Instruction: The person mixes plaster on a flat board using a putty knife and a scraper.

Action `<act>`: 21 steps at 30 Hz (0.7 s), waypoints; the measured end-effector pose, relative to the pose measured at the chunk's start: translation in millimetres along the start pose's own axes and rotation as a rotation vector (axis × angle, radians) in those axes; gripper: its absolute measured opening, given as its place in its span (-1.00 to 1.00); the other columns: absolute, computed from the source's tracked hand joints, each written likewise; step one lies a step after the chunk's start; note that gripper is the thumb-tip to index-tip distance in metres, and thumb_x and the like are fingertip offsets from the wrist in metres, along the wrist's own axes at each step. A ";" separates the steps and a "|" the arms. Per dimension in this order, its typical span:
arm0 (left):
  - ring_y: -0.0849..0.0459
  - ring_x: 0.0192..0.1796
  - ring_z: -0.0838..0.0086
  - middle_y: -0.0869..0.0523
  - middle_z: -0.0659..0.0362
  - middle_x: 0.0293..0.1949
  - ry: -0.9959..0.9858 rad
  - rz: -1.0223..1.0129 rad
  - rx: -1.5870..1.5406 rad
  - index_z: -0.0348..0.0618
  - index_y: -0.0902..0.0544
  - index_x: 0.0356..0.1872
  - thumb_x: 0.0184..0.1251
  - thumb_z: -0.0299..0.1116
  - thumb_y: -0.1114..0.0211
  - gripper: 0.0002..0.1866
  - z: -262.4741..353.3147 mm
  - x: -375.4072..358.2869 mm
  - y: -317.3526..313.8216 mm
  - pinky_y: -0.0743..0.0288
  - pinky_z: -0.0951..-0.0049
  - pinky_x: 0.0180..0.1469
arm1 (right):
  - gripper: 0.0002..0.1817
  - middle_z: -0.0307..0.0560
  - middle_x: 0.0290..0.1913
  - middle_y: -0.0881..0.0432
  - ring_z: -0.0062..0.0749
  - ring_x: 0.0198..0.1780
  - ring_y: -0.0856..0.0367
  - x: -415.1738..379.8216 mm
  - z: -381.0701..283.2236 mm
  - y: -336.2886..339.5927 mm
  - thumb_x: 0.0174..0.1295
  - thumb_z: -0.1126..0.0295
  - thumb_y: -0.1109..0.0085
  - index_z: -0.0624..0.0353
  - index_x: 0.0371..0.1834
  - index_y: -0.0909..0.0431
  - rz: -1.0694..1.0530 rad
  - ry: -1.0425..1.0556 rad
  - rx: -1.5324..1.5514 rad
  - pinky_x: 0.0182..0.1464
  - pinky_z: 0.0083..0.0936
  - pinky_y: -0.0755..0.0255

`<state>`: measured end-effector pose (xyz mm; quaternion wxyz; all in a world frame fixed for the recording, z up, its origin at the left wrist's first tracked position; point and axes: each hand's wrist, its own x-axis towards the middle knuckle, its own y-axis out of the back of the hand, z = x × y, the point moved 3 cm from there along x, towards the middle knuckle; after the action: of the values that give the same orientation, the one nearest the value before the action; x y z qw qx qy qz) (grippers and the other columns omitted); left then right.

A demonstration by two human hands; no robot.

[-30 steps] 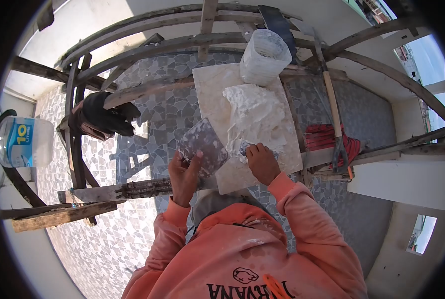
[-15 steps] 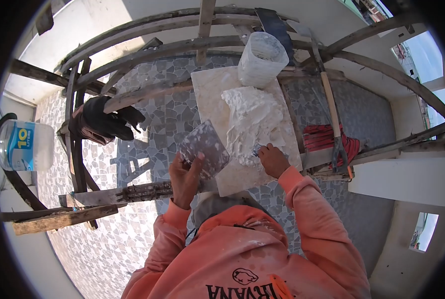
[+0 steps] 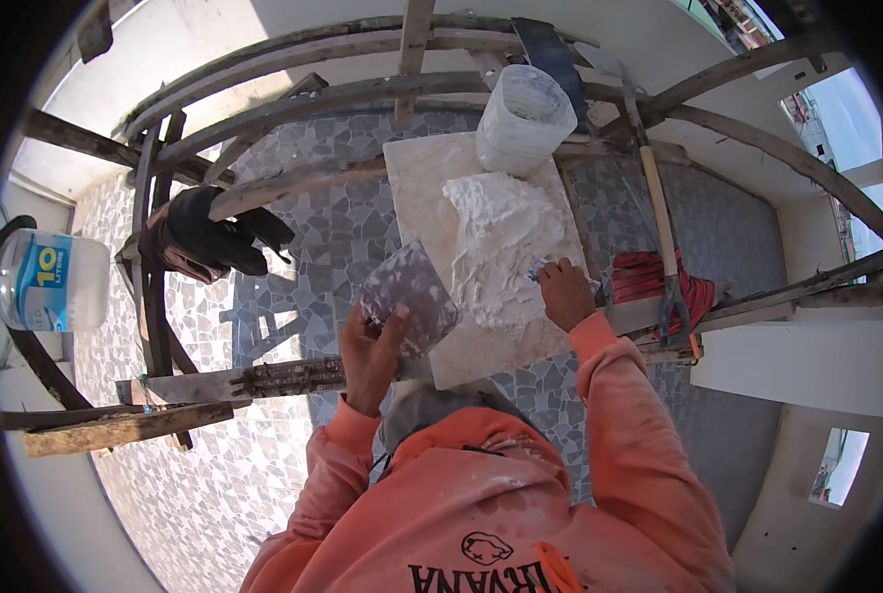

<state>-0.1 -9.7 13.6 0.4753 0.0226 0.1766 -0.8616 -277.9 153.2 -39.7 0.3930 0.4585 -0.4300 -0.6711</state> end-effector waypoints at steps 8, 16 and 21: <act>-0.62 -0.15 0.66 -0.71 0.20 -0.12 0.010 -0.010 -0.014 -0.33 -0.57 0.06 0.38 -0.45 -0.32 -0.70 -2.5 1.3 1.1 -0.52 0.59 -0.09 | -0.70 -0.09 -0.05 -0.57 -0.15 0.08 -0.49 -3.4 6.0 8.3 0.03 0.45 -0.24 0.22 -0.12 -0.60 -0.006 -0.036 0.093 0.02 -0.35 -0.51; -0.62 -0.16 0.65 -0.72 0.20 -0.13 0.001 -0.028 0.001 -0.34 -0.57 0.06 0.38 -0.45 -0.32 -0.71 -1.9 0.3 -1.3 -0.52 0.59 -0.11 | -0.65 -0.07 -0.08 -0.57 -0.16 0.03 -0.50 -9.2 6.7 -12.2 -0.03 0.44 -0.29 0.20 -0.10 -0.58 -0.003 0.035 0.166 0.01 -0.34 -0.53; -0.62 -0.16 0.65 -0.72 0.20 -0.13 -0.001 -0.029 0.029 -0.34 -0.57 0.06 0.38 -0.44 -0.32 -0.70 -1.6 -1.7 -1.8 -0.51 0.59 -0.11 | -0.66 -0.04 -0.08 -0.58 -0.11 0.04 -0.51 -9.1 -12.1 -25.3 -0.06 0.54 -0.21 0.23 -0.13 -0.58 -0.087 0.010 0.174 0.02 -0.27 -0.54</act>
<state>-0.9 -6.9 12.9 0.4623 0.0267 0.1641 -0.8710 -267.2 167.1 -63.4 0.3244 0.5126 -0.4644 -0.6453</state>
